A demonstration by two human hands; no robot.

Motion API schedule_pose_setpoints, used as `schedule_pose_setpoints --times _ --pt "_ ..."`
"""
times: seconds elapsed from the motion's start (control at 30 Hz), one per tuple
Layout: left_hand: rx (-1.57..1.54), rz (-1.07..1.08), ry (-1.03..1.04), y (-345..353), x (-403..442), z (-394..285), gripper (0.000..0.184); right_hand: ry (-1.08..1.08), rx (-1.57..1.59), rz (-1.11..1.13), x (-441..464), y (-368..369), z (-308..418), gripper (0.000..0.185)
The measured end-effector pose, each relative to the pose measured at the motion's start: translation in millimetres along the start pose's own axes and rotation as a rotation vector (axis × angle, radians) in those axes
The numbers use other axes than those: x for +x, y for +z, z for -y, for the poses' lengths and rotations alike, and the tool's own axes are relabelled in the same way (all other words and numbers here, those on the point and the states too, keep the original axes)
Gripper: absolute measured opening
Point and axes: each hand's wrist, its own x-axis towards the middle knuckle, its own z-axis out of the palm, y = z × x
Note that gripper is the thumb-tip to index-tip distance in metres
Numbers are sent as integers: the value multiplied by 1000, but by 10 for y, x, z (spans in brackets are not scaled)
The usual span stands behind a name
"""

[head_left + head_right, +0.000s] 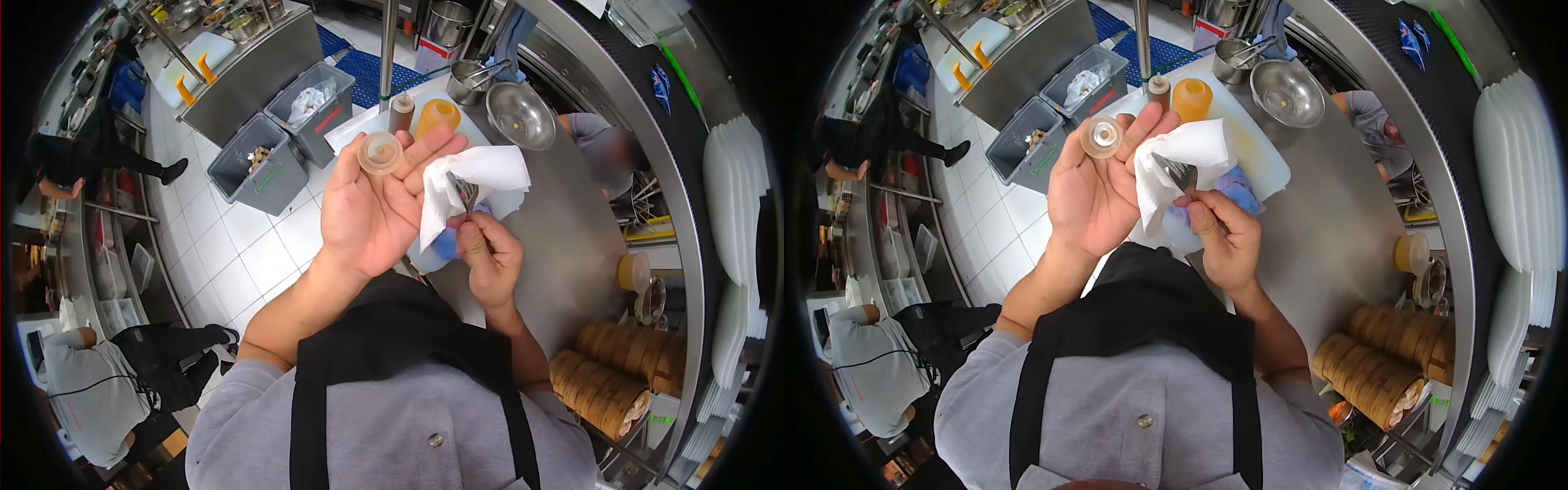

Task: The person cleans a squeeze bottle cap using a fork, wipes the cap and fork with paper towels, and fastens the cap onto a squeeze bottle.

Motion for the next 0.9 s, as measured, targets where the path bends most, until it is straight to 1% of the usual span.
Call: schedule_pose_setpoints --times 0.1,0.17,0.23,0.3,0.37,0.5,0.57,0.7,0.77,0.8,0.87,0.9 --pt "-36 -19 -17 14 -14 -8 56 3 -15 10 -21 20 42 22" --pt "-109 67 -72 -14 -22 -10 58 12 -37 10 -23 63 87 22" --pt "-84 41 -71 24 -41 -5 59 -11 -95 29 -21 95 117 20" --pt "-60 14 -69 32 -55 -1 61 12 -97 33 -35 79 99 20" --pt "-172 169 -125 19 -51 -10 65 36 -99 38 -43 83 93 20" --pt "-143 225 -106 36 -45 16 69 42 -88 5 -51 94 87 22" --pt "-37 165 -54 83 -64 24 69 41 -85 -5 -44 94 87 22" --pt "48 115 29 163 -75 76 64 28 -151 3 -30 106 122 22" --pt "433 -174 166 296 -73 139 57 14 -184 9 -26 109 126 22" --pt "431 -174 166 287 -62 155 57 22 -207 13 -25 105 124 22" --pt "477 -166 252 246 -45 176 52 30 -230 16 -19 101 123 22" --pt "477 -166 251 233 -42 181 52 -16 -278 5 -9 103 123 21"
